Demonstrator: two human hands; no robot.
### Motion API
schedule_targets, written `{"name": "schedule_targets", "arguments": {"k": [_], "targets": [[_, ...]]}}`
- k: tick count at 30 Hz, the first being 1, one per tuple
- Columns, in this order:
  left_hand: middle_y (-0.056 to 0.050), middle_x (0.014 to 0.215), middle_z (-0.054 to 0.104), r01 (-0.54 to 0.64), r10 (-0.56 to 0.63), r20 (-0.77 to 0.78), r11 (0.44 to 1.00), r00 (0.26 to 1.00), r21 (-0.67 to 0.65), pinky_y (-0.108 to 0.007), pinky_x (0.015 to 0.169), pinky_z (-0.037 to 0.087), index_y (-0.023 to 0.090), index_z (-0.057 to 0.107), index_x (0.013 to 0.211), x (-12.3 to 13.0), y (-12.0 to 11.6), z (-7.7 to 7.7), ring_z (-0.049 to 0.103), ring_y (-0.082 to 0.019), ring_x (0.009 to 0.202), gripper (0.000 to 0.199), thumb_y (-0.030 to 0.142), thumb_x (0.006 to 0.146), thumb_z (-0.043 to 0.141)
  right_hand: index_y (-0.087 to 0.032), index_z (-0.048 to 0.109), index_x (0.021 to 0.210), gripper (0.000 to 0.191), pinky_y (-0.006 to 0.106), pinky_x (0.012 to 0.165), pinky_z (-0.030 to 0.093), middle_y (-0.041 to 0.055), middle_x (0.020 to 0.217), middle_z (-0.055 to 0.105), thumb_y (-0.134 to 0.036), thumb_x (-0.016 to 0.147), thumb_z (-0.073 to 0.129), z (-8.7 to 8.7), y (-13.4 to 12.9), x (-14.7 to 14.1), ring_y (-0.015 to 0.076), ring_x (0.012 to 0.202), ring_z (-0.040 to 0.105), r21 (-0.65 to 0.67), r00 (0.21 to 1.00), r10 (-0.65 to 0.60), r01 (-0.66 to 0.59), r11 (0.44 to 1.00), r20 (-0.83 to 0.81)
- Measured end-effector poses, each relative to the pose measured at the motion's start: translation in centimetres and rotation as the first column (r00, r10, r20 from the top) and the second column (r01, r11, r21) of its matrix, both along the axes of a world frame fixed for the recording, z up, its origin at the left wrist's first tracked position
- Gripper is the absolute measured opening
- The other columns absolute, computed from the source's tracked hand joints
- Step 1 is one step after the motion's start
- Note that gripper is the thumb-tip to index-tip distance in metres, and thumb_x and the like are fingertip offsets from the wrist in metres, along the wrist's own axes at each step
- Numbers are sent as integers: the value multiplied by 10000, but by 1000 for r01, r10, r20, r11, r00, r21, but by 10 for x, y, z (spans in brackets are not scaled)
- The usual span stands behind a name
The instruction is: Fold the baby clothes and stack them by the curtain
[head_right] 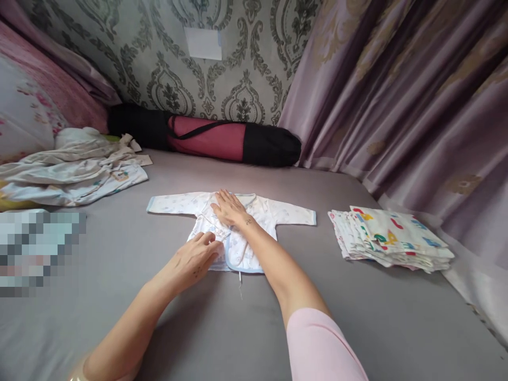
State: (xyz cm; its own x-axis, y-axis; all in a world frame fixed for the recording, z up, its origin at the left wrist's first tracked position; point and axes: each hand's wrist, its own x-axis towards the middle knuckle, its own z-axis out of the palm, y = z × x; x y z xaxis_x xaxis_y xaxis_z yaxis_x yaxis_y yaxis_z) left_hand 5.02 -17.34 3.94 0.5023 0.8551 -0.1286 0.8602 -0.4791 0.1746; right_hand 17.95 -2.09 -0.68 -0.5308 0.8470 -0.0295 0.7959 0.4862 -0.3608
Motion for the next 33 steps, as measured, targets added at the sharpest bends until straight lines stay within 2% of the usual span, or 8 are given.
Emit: {"name": "schedule_targets", "arguments": {"k": [4, 6, 9, 14, 24, 28, 30, 33], "targets": [[-114, 1055, 572, 10, -10, 4, 1000, 1000, 8, -364, 788, 478, 179, 603, 995, 0, -1, 1, 529, -228, 922, 291, 155, 980, 313, -87, 400, 1497, 524, 344, 1191, 224, 134, 1564, 387, -246, 1008, 300, 13, -2, 20, 218, 1449, 316, 151, 985, -135, 151, 977, -111], [-115, 1047, 578, 12, -12, -9, 1000, 1000, 10, -364, 783, 480, 179, 606, 982, 1, -2, 4, 531, -225, 907, 295, 150, 980, 312, -122, 554, 1383, 480, 305, 1128, 309, 124, 1431, 536, -113, 963, 320, 19, 1, 41, 208, 1337, 448, 203, 967, -237, 252, 946, -93], [-117, 1058, 579, 5, -5, -29, 1000, 1000, 7, -362, 777, 479, 179, 604, 977, 3, -3, 7, 535, -227, 904, 303, 146, 982, 302, -172, 676, 1222, 421, 288, 1027, 391, 109, 1228, 629, -91, 954, 363, 27, 7, 75, 211, 1188, 545, 180, 943, -334, 329, 927, -7], [-114, 1060, 569, 1, -1, -1, 1000, 1000, 2, -365, 785, 474, 189, 594, 980, 2, -3, 5, 534, -237, 920, 283, 158, 982, 314, -227, 711, 1123, 310, 283, 917, 424, 80, 1175, 587, -138, 946, 473, 28, 10, 104, 201, 1130, 551, 88, 970, -229, 222, 971, 84], [-111, 1058, 565, 7, -7, -17, 1000, 1000, 11, -370, 806, 475, 184, 581, 994, 1, -3, 3, 532, -233, 940, 273, 149, 979, 311, -172, 680, 1139, 358, 295, 979, 412, 96, 1163, 650, -106, 956, 379, 3, -1, 83, 206, 1122, 557, 202, 971, -224, 237, 950, -85], [-116, 1047, 569, 9, -9, -4, 1000, 1000, 2, -378, 802, 477, 178, 587, 973, 2, -2, 4, 528, -231, 916, 287, 147, 980, 302, -147, 633, 1237, 439, 292, 987, 429, 108, 1224, 659, -89, 946, 310, 11, 2, 103, 193, 1122, 601, 184, 896, -385, 425, 886, -220], [-115, 1043, 570, 9, -9, -3, 1000, 1000, 4, -375, 790, 478, 180, 589, 969, 3, -2, 4, 526, -229, 902, 277, 143, 975, 314, -113, 639, 1228, 440, 297, 1012, 414, 142, 1245, 651, -96, 946, 302, 15, 1, 110, 206, 1153, 596, 207, 873, -456, 485, 850, -175], [-118, 1038, 570, 5, -5, -7, 1000, 1000, 0, -377, 779, 478, 178, 594, 980, 3, -2, 4, 524, -233, 894, 279, 137, 970, 318, -86, 587, 1317, 441, 334, 1118, 317, 168, 1399, 563, -206, 991, 316, 10, -10, 107, 228, 1325, 482, 197, 925, -379, 375, 906, -20]]}}
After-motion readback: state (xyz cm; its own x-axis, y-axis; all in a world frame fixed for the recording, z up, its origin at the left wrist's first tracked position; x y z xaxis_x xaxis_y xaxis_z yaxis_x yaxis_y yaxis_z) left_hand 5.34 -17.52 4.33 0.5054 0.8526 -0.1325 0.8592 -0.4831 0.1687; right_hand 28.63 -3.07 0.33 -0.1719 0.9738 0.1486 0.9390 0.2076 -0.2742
